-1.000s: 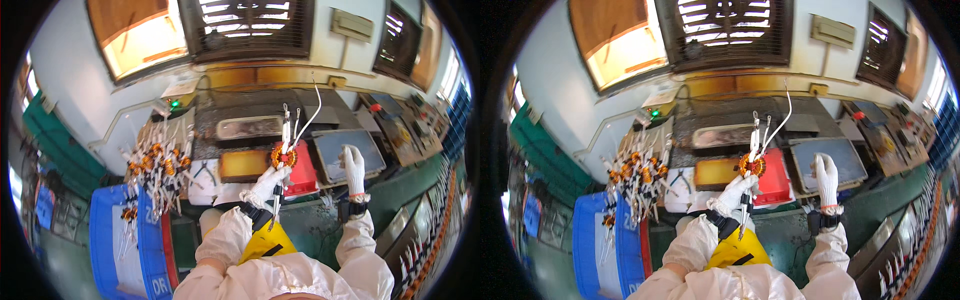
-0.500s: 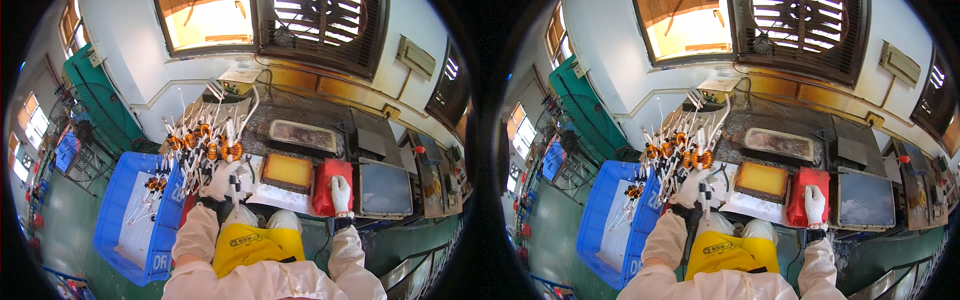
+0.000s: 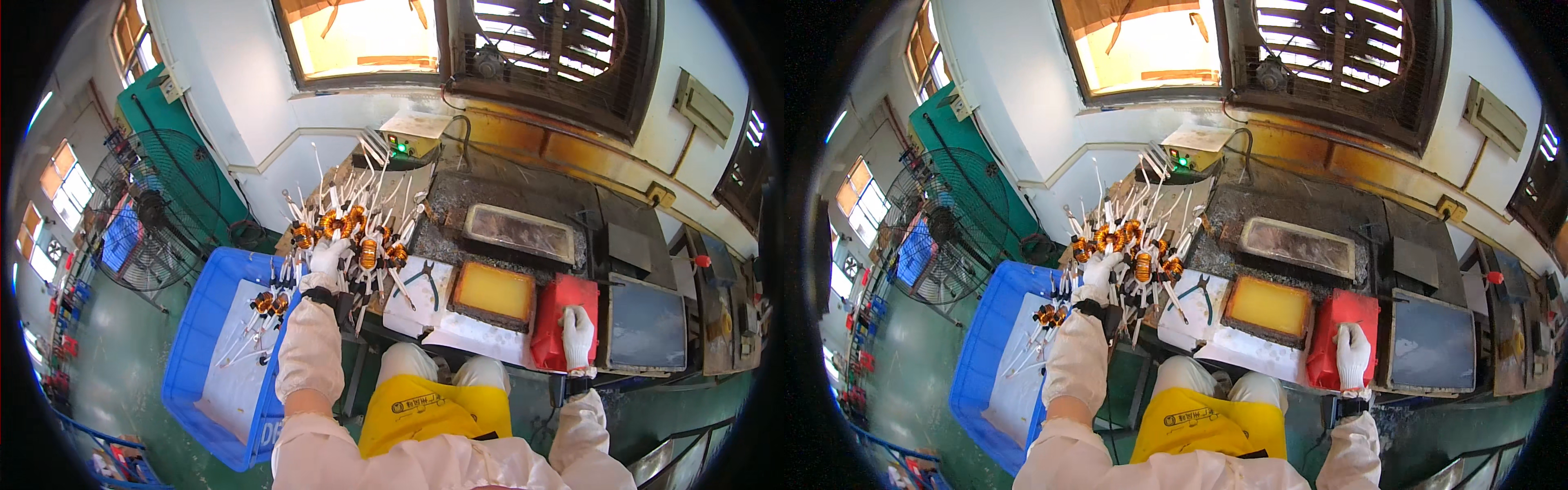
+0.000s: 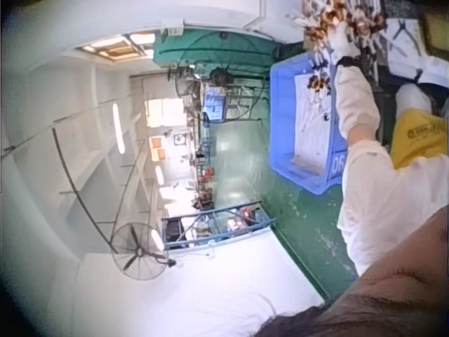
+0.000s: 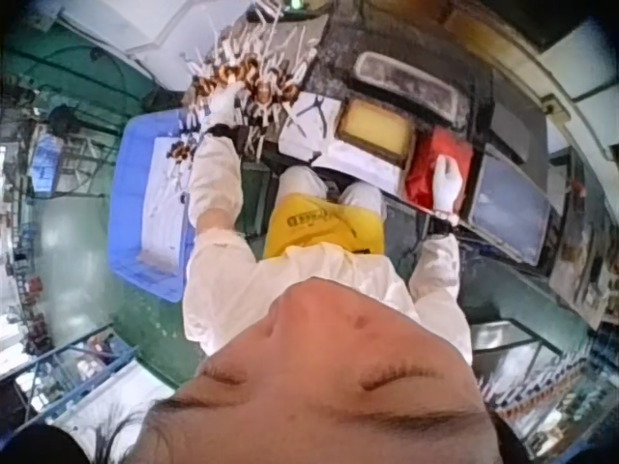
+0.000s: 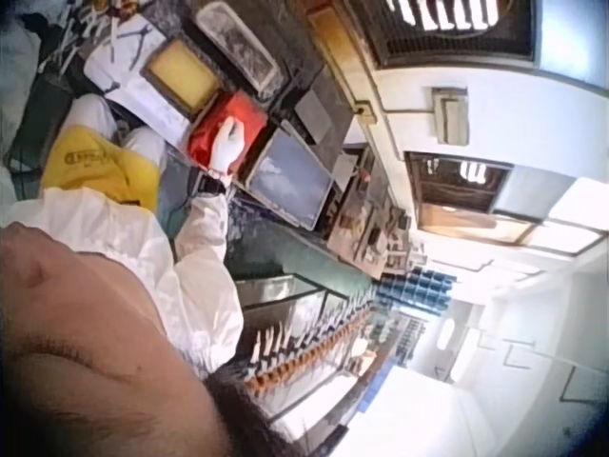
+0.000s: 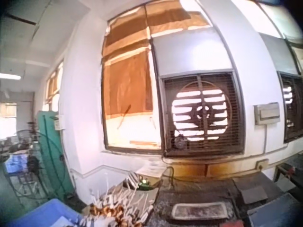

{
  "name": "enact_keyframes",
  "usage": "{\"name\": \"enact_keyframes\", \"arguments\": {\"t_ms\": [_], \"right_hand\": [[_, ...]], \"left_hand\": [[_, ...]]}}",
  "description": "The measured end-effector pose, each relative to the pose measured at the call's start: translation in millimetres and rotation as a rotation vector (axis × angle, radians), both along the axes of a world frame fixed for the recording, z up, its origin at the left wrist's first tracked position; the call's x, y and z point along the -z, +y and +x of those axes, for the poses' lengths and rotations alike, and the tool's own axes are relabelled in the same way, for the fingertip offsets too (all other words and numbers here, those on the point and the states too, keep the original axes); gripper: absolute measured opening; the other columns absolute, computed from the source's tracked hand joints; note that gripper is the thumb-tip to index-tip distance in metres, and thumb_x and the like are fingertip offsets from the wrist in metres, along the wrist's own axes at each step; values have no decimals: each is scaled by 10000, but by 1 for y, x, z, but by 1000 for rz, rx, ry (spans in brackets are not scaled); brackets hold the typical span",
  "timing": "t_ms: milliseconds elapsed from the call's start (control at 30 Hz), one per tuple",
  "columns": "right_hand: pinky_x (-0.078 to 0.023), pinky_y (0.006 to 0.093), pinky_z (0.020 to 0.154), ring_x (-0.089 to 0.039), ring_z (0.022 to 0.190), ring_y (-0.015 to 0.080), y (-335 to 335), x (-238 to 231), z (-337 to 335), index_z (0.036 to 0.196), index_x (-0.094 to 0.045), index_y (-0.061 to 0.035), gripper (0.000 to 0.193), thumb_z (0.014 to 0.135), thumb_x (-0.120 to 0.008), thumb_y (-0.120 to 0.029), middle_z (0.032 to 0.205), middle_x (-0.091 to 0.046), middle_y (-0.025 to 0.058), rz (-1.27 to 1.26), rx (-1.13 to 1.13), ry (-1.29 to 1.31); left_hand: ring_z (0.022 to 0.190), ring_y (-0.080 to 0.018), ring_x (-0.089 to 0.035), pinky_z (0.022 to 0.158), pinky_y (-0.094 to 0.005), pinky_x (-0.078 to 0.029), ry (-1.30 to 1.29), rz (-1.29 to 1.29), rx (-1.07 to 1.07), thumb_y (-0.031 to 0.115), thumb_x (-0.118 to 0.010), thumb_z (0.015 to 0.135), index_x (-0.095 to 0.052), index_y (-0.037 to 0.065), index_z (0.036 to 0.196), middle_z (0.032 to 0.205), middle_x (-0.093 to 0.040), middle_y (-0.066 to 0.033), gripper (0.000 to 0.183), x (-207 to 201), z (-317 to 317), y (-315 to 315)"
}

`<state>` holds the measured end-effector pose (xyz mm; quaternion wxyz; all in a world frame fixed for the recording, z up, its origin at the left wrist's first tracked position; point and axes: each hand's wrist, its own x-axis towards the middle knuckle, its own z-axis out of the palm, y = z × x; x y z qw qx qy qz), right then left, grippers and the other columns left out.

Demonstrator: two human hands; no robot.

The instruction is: Brazing and soldering connections on copper industrial coils at a workstation.

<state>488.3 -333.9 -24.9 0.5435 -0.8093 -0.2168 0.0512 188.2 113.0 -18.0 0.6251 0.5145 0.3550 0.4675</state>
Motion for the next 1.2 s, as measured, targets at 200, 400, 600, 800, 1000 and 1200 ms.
{"name": "enact_keyframes", "arguments": {"t_ms": [200,400,600,800,1000,1200], "right_hand": [[-435,266,579,-534,586,112,2,2,-1,847,-600,5,193,878,-495,-153,640,-591,59,-25,9,-10],[-422,251,568,-515,589,90,0,5,1,841,-592,7,191,884,-491,-149,636,-573,35,27,1,9],[-417,255,555,-516,582,91,1,5,1,834,-585,2,189,885,-492,-154,637,-571,33,22,7,6],[-406,249,527,-503,558,85,-3,9,4,829,-584,-7,187,889,-494,-159,627,-563,24,30,13,-23],[-329,206,433,-416,471,38,1,-7,-6,843,-589,-27,182,900,-497,-173,614,-549,2,114,11,119],[-325,209,420,-400,457,33,3,3,-1,861,-588,-29,185,904,-498,-185,618,-548,1,139,-5,80]], "left_hand": [[644,-140,-590,585,-261,-452,313,-78,-187,188,-679,741,-602,4,876,766,-633,-69,240,23,4,23],[878,-342,-616,771,-393,-463,1054,238,-85,514,-578,725,-581,-112,959,917,-619,-263,669,-26,3,2],[925,-390,-595,828,-415,-464,1411,390,-14,603,-549,697,-587,-98,1010,981,-598,-295,769,-23,-1,12],[993,-400,-551,865,-427,-435,1295,353,5,589,-565,710,-525,-109,1065,1082,-543,-298,785,-23,-2,-2],[950,-380,-530,830,-444,-432,1110,644,-286,501,-592,746,-543,0,1039,975,-555,-215,582,-17,-16,-26],[935,-351,-532,806,-431,-430,998,789,-308,347,-631,773,-561,89,1043,981,-551,-169,380,-18,-67,-51]]}}
